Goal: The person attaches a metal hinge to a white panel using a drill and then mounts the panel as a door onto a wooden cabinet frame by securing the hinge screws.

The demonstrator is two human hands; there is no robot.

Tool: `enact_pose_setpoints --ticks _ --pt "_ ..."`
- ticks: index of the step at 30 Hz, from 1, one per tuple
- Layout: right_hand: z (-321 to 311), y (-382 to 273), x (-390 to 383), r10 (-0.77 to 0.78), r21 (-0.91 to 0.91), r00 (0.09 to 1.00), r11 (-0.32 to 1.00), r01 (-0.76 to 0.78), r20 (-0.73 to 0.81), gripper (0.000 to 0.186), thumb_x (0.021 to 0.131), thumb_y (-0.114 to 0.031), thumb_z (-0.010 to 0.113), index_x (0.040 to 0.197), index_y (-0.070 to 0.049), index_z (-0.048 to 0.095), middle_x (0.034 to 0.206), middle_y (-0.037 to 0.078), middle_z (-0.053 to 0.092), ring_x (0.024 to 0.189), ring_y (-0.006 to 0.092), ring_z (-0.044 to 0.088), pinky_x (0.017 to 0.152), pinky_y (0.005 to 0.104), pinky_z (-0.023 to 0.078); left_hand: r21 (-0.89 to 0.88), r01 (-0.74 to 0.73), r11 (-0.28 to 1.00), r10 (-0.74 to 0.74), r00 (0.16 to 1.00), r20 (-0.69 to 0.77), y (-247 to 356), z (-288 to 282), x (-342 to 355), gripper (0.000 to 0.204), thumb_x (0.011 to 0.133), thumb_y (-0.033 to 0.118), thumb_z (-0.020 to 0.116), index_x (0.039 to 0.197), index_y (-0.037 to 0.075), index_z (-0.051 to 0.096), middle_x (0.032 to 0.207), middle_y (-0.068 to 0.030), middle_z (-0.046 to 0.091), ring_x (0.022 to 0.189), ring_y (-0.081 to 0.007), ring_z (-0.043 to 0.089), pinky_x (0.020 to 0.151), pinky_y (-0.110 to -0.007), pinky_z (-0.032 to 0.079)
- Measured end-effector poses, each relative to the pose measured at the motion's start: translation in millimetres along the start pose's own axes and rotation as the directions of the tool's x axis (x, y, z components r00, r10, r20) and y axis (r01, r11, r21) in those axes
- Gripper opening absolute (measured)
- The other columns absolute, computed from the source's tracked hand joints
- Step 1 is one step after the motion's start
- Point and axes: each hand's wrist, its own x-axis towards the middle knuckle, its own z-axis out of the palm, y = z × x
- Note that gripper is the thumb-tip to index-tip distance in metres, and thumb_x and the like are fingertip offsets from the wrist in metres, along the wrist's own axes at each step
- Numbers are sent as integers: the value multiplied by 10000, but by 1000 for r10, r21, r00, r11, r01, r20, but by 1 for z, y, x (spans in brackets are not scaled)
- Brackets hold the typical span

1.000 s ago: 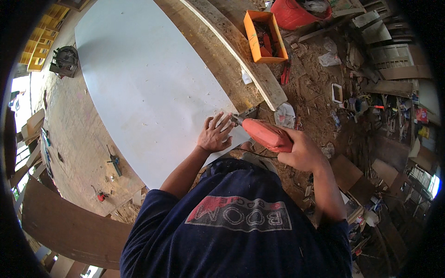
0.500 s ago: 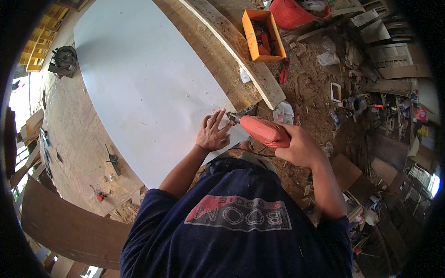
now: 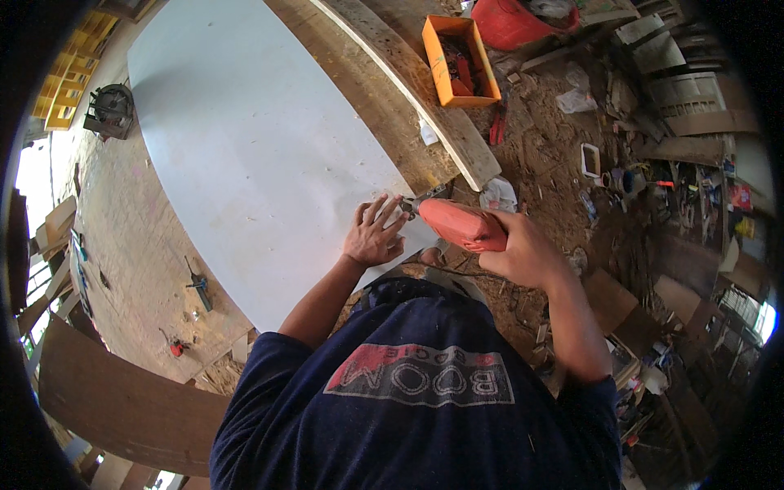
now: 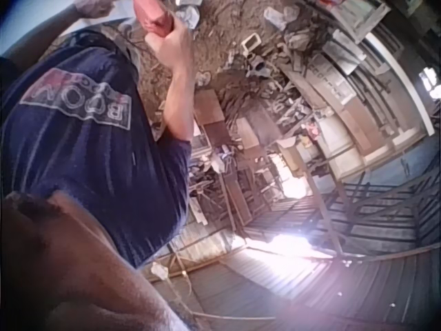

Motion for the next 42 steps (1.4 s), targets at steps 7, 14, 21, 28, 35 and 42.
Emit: enact_pose_setpoints --ticks 7,14,21,28,35,42 --pt "-4 -16 4 33 -151 999 988 -33 -4 573 751 -216 729 1284 -7 696 1086 241 752 1005 421 722 902 454 558 -22 9 1000 -8 999 32 -1 0 -1 606 878 404 730 1454 224 671 1744 -83 411 1586 -341 381 1224 -603 328" --pt "1 -11 0 -17 -145 1000 989 15 -13 680 742 -227 727 1395 -46 680 1165 249 758 1074 437 721 953 449 555 -32 6 999 -5 999 33 -2 0 -2 629 882 415 722 1477 221 658 1748 -66 407 1592 -338 373 1228 -609 324" --pt "1 -15 -1 15 -131 1000 991 -16 -4 697 741 -228 727 1413 -49 674 1193 252 757 1105 436 721 962 450 558 -30 0 1000 1 1000 26 -1 0 -1 625 874 404 724 1469 223 664 1746 -67 410 1586 -335 382 1220 -609 336" --pt "2 -27 5 58 -178 998 982 -58 -5 678 751 -235 729 1401 -49 680 1198 257 755 1111 444 717 968 463 561 -32 19 999 -19 1000 1 0 -1 0 650 832 399 759 1460 256 669 1740 -198 369 1562 -368 414 1214 -591 340" --pt "-1 -36 10 65 -222 998 973 -60 18 689 789 -259 800 1426 -38 660 1279 241 745 1174 409 721 1012 453 561 -43 18 999 -17 1000 11 -1 -3 0 655 827 392 762 1460 257 668 1726 -209 379 1561 -376 411 1216 -595 334" --pt "0 -39 15 57 -231 998 971 -64 -39 720 812 -376 873 1408 -31 664 1300 227 739 1201 392 716 1022 455 560 -44 8 999 -10 999 -52 0 1 0 602 841 371 750 1425 237 692 1686 -186 442 1538 -362 442 1204 -606 349"
